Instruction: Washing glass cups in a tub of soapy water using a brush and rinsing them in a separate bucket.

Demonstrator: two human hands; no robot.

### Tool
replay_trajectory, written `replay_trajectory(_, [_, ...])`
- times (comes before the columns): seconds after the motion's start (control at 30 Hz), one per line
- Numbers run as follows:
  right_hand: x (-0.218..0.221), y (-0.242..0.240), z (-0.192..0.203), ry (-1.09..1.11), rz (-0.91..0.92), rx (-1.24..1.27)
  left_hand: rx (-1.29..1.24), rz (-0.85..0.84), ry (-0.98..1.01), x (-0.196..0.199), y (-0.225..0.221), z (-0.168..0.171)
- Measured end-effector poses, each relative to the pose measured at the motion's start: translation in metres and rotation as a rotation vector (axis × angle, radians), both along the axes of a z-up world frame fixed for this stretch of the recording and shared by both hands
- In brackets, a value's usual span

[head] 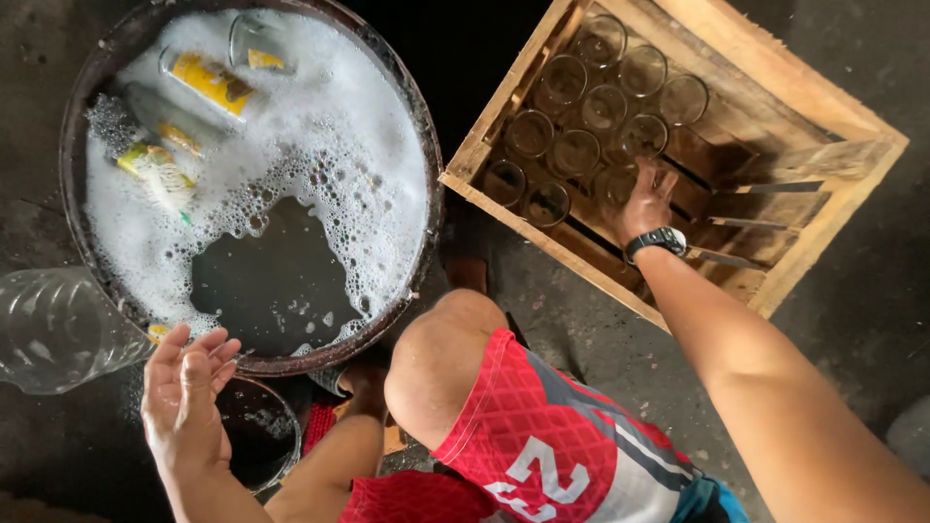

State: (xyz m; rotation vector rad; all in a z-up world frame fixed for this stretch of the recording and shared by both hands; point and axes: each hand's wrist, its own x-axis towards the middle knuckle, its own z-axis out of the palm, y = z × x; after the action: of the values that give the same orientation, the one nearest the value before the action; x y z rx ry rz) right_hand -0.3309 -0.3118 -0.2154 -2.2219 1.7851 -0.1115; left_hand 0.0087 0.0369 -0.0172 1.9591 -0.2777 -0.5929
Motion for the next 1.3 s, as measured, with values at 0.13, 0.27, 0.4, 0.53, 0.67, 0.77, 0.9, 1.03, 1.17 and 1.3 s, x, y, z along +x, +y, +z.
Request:
replay_trajectory(0.13, [0.029,0.008,0.031,-0.048,-0.168,0.294,0.031,0.019,0.012,0.000,-0.001,0.001])
replay_trajectory(0.27, [0.026,-0.003,-0.013,0.094,-0.169,0.326,0.048,0.025,0.033,0.002,-0.006,0.002])
replay_trajectory(0.4, [0.020,-0.004,-0.026,0.217,-0.088,0.338,-0.001,0.016,0.043,0.007,-0.006,-0.006])
replay_trajectory(0.53, [0.021,0.006,-0.005,-0.151,-0.085,0.277,-0.033,0.006,0.029,0.010,-0.009,-0.001])
replay_trajectory(0.67, [0.045,0.017,0.064,-0.086,-0.279,0.437,-0.032,-0.004,0.009,0.016,-0.006,-0.003])
replay_trajectory(0.77, [0.037,0.012,0.053,-0.316,0.279,-0.402,-0.135,0.034,0.044,0.030,0.012,-0.030])
replay_trajectory(0.9, [0.102,0.029,0.113,-0.465,0.474,-0.514,0.233,-0.047,-0.348,0.049,0.011,-0.019])
replay_trajectory(1.03, [0.195,0.068,0.167,-0.757,0.817,-0.301,0.145,0.116,-0.226,0.064,0.020,-0.024])
replay_trajectory(1.17, [0.286,0.098,0.154,-0.735,1.041,-0.170,0.342,0.140,-0.210,0.078,0.025,-0.031])
replay_trajectory(1.3, [0.379,0.124,0.096,-0.739,1.193,-0.120,0.489,0.206,-0.275,0.092,0.036,-0.077])
